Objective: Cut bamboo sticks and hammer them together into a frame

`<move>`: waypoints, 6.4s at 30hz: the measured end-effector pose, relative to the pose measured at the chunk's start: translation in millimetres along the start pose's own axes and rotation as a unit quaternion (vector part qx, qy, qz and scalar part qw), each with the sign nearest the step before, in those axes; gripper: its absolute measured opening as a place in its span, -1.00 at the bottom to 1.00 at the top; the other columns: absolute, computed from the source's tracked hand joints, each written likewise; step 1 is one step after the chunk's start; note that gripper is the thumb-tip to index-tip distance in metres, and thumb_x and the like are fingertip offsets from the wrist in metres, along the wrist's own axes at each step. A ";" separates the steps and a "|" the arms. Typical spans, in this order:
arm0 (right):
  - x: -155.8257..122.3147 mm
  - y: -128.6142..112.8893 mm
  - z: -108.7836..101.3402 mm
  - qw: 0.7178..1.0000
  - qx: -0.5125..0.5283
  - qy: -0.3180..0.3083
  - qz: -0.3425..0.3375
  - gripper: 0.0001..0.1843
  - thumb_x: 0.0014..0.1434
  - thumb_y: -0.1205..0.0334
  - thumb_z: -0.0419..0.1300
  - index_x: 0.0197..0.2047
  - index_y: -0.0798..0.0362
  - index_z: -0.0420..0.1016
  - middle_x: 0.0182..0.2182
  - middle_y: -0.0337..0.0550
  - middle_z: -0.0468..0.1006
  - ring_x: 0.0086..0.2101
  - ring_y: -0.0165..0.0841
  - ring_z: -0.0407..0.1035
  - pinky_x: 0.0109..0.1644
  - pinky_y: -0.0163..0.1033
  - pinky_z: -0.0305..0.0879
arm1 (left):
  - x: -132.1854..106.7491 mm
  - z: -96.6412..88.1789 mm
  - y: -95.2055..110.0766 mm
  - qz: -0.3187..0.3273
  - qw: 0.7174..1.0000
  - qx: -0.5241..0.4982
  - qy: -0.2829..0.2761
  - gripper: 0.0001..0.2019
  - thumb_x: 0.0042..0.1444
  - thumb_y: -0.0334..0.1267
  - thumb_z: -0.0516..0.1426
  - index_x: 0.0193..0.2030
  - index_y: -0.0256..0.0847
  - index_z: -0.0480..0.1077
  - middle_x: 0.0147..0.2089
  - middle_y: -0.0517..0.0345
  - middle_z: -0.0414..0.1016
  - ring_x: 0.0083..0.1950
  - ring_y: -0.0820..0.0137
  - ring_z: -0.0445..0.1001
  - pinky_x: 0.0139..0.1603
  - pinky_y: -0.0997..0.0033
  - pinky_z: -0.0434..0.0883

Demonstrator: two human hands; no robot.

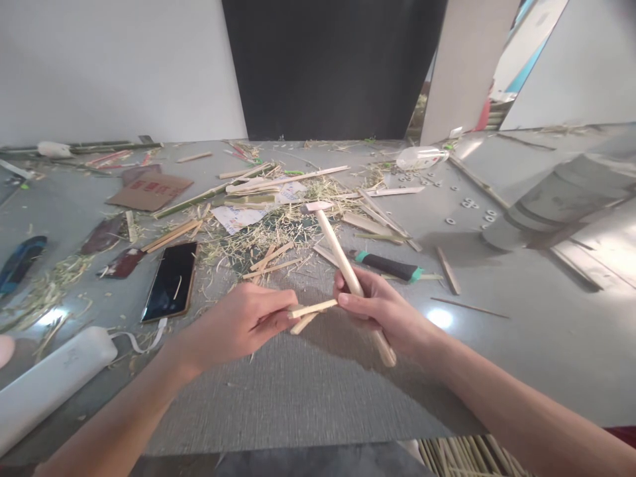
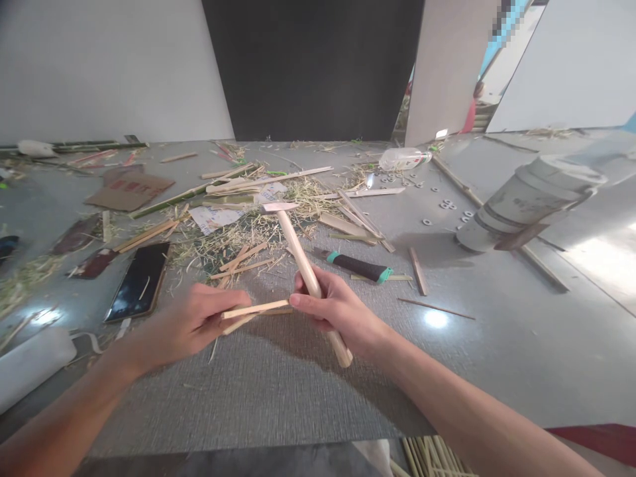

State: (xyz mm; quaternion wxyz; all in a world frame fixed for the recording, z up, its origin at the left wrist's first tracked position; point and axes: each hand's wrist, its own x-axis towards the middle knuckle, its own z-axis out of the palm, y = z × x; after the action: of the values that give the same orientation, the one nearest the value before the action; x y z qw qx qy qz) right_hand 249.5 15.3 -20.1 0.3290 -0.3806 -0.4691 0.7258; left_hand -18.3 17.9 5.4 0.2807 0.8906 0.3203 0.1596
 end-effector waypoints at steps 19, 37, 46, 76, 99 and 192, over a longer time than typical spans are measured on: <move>1.8 0.2 -3.5 0.993 0.113 -0.043 0.016 -0.63 0.16 0.13 0.43 -0.34 0.05 0.30 -0.45 -0.41 0.15 -0.63 -0.68 -0.18 -0.65 -0.44 -0.31 | -4.3 -14.5 5.1 -0.017 0.998 -0.010 -0.055 -0.70 0.47 -0.22 -0.03 -0.36 -0.17 0.19 -0.50 0.34 0.21 -0.49 0.52 0.18 -0.43 0.44 0.08; 2.6 -2.2 -7.0 0.999 0.029 0.042 -0.011 -0.59 0.08 0.06 0.48 -0.37 0.06 0.32 -0.48 -0.39 0.21 -0.64 -0.67 -0.06 -0.64 -0.42 -0.27 | -6.6 -19.2 13.4 -0.085 0.992 0.071 -0.060 -0.72 0.43 -0.26 -0.02 -0.37 -0.16 0.16 -0.52 0.33 0.25 -0.51 0.49 0.21 -0.44 0.36 0.00; 3.3 -1.2 -8.4 0.998 -0.006 0.054 -0.024 -0.59 0.09 0.03 0.48 -0.38 0.06 0.35 -0.50 -0.39 0.21 -0.64 -0.66 -0.04 -0.64 -0.41 -0.23 | -9.5 -18.3 14.4 -0.106 0.990 0.076 -0.062 -0.75 0.43 -0.24 -0.01 -0.34 -0.13 0.25 -0.53 0.34 0.28 -0.50 0.48 0.22 -0.43 0.37 0.02; 1.8 -8.4 -30.9 0.990 0.037 0.135 -0.002 -0.64 0.12 0.13 0.46 -0.38 0.05 0.33 -0.57 -0.44 0.08 -0.63 -0.64 -0.23 -0.64 -0.40 -0.37 | -12.8 -23.9 -9.4 -0.093 0.993 0.066 0.021 -0.71 0.50 -0.20 -0.08 -0.26 -0.17 0.30 -0.47 0.33 0.22 -0.47 0.50 0.22 -0.37 0.40 0.13; 4.7 -2.2 -19.6 0.986 0.043 0.162 -0.013 -0.61 0.09 0.12 0.48 -0.40 0.03 0.31 -0.60 -0.43 0.11 -0.63 -0.62 -0.20 -0.63 -0.37 -0.34 | -10.0 -9.1 -9.4 -0.111 0.987 0.112 0.033 -0.69 0.48 -0.14 -0.05 -0.30 -0.17 0.29 -0.45 0.28 0.28 -0.43 0.46 0.26 -0.35 0.38 0.09; -13.9 0.2 -11.2 0.988 -0.082 -0.067 0.110 -0.63 0.25 -0.02 0.32 -0.36 0.05 0.33 -0.64 -0.43 0.24 -0.67 -0.61 0.01 -0.68 -0.47 -0.08 | -8.2 -13.5 -24.5 0.017 0.987 0.104 0.122 -0.83 0.31 -0.37 0.05 -0.25 -0.26 0.46 -0.37 0.17 0.41 -0.36 0.42 0.33 -0.31 0.35 0.25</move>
State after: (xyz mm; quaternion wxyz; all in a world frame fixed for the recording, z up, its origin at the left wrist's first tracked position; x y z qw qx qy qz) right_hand 266.0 8.4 -20.0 0.1823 -0.4064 -0.5033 0.7405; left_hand -42.5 33.5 0.5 0.1427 0.8941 0.3517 0.2378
